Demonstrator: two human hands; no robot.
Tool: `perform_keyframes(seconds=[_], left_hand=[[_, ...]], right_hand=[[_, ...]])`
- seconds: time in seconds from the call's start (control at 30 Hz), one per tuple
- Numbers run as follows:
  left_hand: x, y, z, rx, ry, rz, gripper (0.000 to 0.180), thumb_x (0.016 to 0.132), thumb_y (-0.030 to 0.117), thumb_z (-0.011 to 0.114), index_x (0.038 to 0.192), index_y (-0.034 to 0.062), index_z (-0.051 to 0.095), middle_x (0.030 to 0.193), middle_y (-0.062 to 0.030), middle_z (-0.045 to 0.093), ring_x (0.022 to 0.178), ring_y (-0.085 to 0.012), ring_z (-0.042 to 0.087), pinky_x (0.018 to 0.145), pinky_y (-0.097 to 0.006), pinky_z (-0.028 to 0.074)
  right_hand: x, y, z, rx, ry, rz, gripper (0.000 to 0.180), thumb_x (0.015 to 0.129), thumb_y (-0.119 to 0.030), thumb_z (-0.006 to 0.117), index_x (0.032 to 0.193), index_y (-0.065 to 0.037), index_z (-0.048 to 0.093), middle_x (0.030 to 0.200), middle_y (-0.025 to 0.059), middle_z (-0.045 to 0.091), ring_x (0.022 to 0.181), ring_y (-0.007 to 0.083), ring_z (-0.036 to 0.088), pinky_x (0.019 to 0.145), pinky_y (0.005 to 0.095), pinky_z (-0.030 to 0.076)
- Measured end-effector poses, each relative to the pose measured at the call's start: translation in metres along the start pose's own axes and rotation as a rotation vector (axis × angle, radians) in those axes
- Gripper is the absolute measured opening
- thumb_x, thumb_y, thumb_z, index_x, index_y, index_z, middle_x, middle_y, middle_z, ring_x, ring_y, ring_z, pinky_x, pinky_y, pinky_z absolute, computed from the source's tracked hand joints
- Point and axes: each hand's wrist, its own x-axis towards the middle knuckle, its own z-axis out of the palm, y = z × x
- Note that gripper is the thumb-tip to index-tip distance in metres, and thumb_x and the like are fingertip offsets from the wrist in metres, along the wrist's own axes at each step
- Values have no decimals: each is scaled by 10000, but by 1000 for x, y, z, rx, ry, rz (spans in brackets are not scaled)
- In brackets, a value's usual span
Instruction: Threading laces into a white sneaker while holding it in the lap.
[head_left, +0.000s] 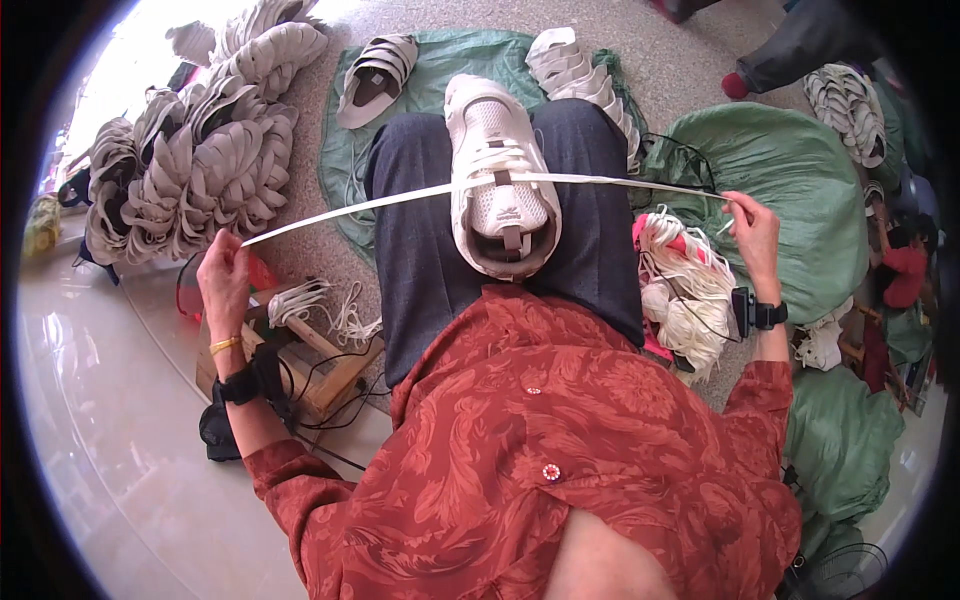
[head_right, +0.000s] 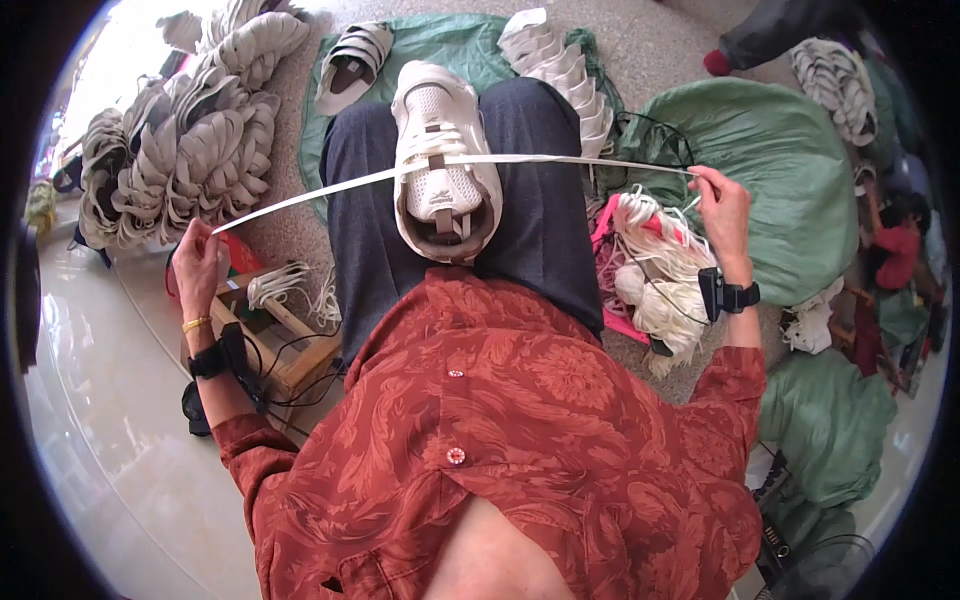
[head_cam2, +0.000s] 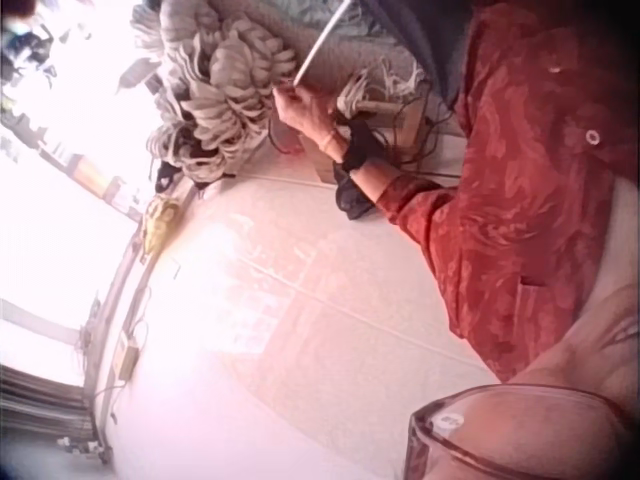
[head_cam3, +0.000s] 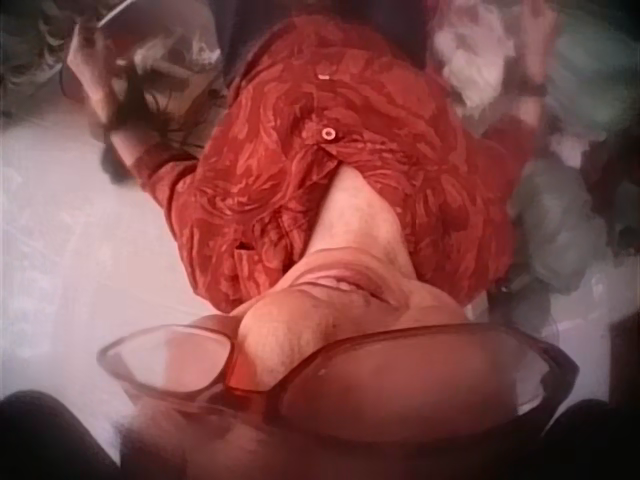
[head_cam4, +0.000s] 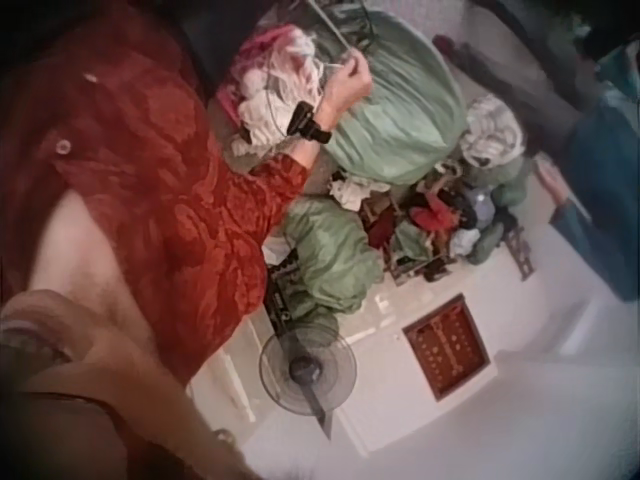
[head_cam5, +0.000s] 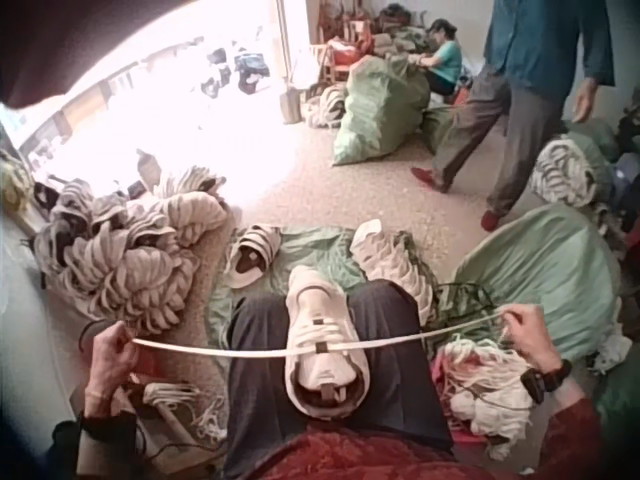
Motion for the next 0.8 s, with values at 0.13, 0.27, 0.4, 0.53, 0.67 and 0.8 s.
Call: perform_keyframes(seconds=[0.13, 0.27, 0.4, 0.53, 0.67, 0.8], left_hand=[[4, -25, -13, 9, -4, -81, 96, 926, 69, 645, 918, 13, 567, 656, -32, 503, 613, -96, 454, 567, -273, 400], [5, -39, -21, -9, -7, -114, 131, 942, 101, 655, 910, 14, 563, 657, -10, 489, 622, -85, 440, 567, -265, 388], [9, -36, -23, 18, -23, -121, 143, 946, 113, 654, 906, 12, 561, 669, -18, 492, 642, -92, 454, 595, -275, 407], [10, -37, -19, 8, -29, -11, 101, 922, 69, 636, 912, 4, 559, 669, -48, 492, 639, -120, 467, 613, -290, 425], [38, -4, -10, -13, -134, 68, 72, 913, 51, 614, 910, 0, 563, 685, -84, 532, 625, -143, 485, 606, -307, 438], [88, 49, -22, 15, -197, 247, 97, 933, 77, 609, 902, -4, 567, 705, -108, 576, 628, -135, 509, 591, -301, 437]], right_hand=[[3, 22, -9, -39, 6, 42, 216, 959, -109, 592, 1101, -62, 748, 793, 52, 741, 528, 81, 598, 498, 256, 471], [10, 30, -15, -108, -3, 38, 218, 959, -114, 598, 1108, -51, 744, 785, 58, 737, 548, 88, 625, 511, 252, 504], [14, 44, -11, 57, 21, 47, 194, 951, -118, 616, 1060, -24, 746, 760, 71, 725, 589, 102, 662, 548, 258, 554], [18, 33, -2, 29, -91, 62, 174, 945, -123, 623, 984, -3, 744, 727, 73, 707, 597, 113, 672, 551, 259, 566], [28, -20, 17, 8, -449, 133, 210, 951, -140, 608, 883, 23, 721, 684, 63, 683, 580, 112, 662, 526, 251, 554], [66, -86, 18, 221, -755, 30, 253, 984, -183, 580, 873, 16, 691, 681, 43, 663, 549, 96, 633, 498, 240, 532]])
